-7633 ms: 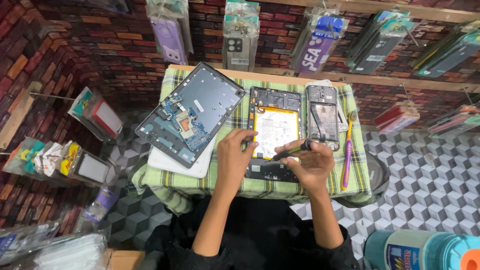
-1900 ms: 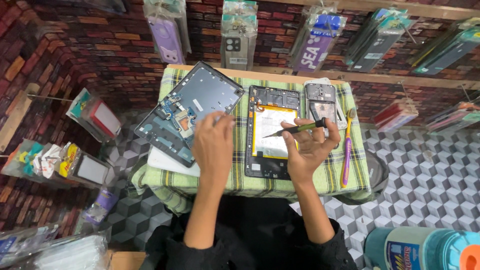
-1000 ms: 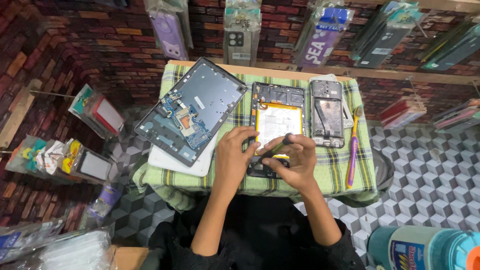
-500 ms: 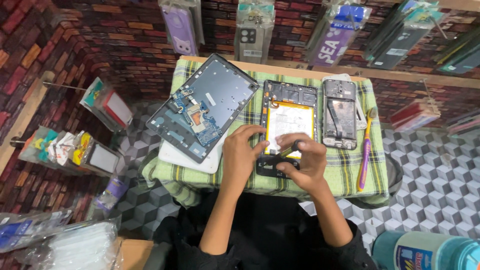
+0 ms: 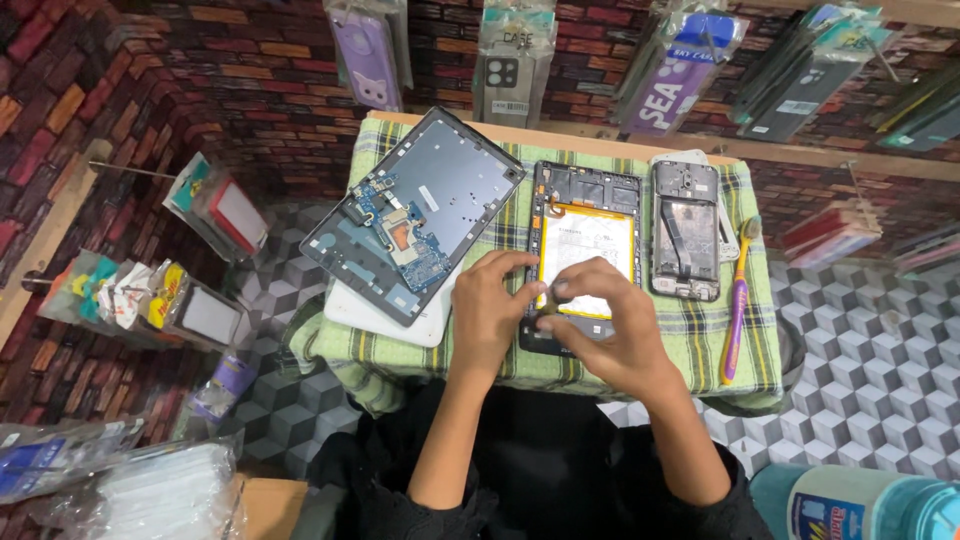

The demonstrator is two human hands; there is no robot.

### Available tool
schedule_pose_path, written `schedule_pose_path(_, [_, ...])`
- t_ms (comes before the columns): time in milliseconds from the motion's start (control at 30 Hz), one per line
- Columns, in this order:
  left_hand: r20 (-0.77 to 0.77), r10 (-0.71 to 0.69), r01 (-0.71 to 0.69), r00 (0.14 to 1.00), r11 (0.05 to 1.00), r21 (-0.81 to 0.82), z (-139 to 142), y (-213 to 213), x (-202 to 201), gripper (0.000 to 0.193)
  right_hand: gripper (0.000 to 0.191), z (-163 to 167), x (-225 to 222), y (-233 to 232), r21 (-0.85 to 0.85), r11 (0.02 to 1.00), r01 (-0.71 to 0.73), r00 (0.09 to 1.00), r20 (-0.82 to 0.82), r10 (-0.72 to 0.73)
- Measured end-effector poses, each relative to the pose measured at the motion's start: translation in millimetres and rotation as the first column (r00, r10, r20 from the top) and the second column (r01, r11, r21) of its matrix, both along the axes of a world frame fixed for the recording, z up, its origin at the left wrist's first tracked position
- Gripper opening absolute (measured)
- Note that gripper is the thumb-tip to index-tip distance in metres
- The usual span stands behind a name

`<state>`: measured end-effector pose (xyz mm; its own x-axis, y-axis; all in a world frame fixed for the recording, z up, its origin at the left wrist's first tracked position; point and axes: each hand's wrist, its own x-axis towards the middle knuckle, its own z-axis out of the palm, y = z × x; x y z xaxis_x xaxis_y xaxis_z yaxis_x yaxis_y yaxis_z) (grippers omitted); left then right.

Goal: The person uses a screwdriver to remove screws from a disassembled tablet, then lifts and sets aside the motherboard. The person continues to unscrew components around the battery area.

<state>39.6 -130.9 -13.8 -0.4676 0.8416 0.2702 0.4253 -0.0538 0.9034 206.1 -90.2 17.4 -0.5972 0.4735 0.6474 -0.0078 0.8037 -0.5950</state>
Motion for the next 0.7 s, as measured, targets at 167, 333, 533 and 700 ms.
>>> schedule_pose_path(167, [-0.027, 0.003, -0.002, 1.0, 0.999, 0.046, 0.8, -1.8, 1.6, 0.029, 0.041, -2.1, 3.4, -7.0, -0.268, 0.941, -0.206, 0.976, -0.126, 0.178])
schedule_pose_path(333, [-0.019, -0.008, 0.009, 1.0, 0.999, 0.039, 1.5, -0.8, 0.9, 0.028, 0.053, -4.6, 1.5, -2.9, -0.077, 0.997, -0.028, 0.999, -0.026, 0.026])
schedule_pose_path(533, [-0.015, -0.017, 0.017, 1.0, 0.999, 0.044, 2.7, -2.5, 1.6, 0.029, 0.05, -5.0, 7.2, -9.2, -0.254, 0.961, -0.106, 0.99, -0.117, 0.078])
schedule_pose_path(700, [0.006, -0.013, 0.013, 1.0, 1.0, -0.012, 4.0, -2.6, 1.2, 0.029, 0.049, -3.2, 3.8, -10.6, -0.215, 0.975, -0.06, 0.993, -0.114, 0.036])
